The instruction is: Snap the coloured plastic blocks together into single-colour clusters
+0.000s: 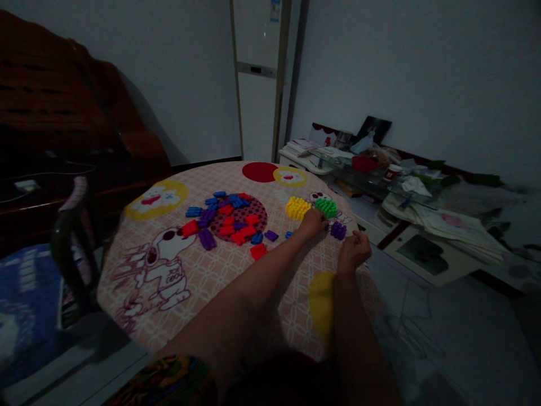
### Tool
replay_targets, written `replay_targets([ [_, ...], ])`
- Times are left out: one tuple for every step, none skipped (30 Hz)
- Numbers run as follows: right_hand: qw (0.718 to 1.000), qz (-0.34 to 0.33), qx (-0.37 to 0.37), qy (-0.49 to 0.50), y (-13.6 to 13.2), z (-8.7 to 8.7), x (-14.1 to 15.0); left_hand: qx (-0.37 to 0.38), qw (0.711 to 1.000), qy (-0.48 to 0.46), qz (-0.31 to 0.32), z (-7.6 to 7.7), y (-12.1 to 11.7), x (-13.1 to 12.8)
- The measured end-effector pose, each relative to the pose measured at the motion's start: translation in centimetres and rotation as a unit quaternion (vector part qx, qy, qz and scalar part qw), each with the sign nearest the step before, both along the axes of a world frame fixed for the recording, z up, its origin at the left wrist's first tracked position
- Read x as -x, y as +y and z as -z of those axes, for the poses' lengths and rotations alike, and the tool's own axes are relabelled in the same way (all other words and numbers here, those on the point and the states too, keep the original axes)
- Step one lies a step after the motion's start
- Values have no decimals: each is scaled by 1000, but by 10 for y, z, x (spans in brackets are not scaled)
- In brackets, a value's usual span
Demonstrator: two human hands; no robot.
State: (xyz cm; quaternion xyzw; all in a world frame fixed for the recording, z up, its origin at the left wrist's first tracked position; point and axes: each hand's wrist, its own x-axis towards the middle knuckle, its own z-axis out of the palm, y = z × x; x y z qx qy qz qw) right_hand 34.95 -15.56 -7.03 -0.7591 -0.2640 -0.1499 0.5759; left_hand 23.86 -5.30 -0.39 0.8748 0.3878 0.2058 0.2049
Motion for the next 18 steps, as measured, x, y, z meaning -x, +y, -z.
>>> replay_targets([
  [1000,2,0,0,0,1,0,-1,1000,7,-3,1,0,-6],
  [1000,3,1,-1,0,1,-1,-2,1000,11,-6,2,0,-11],
  [1000,2,3,-1,1,2,-1,-2,1000,14,-10,2,0,-16],
  [1000,3,4,1,1,2,-1,-1,1000,17,-12,3,0,-19],
  [1000,2,5,3,1,2,-2,0,1000,17,-14,2,0,-22],
  [1000,1,5,5,2,2,-2,3,1000,17,-16,2,0,-23],
  [1000,0,4,6,2,2,-2,6,1000,15,-17,2,0,-24],
  [1000,-1,2,8,2,2,-2,10,1000,12,-19,2,-1,-25],
  [1000,-3,0,9,2,2,-1,14,1000,8,-21,2,-1,-24],
  [1000,-5,-2,10,1,2,-1,17,1000,5,-22,2,-1,-24],
  [1000,-6,-4,11,1,1,-1,20,1000,3,-20,3,-1,-23],
  [1000,-7,-5,12,1,1,0,21,1000,2,-13,4,-1,-22],
  [1000,-9,-5,12,1,0,0,21,1000,0,-3,5,-1,-21],
  [1000,-10,-5,11,1,0,0,20,1000,-1,10,6,-1,-20],
  [1000,-11,-4,8,0,0,0,19,1000,-2,25,7,-1,-19],
  [1000,-10,-3,6,1,-1,0,17,999,-6,39,8,0,-18],
  [1000,-9,-2,4,1,-1,0,16,999,-10,50,9,0,-17],
  [1000,-7,-2,4,1,0,-1,16,998,-16,55,8,1,-14],
])
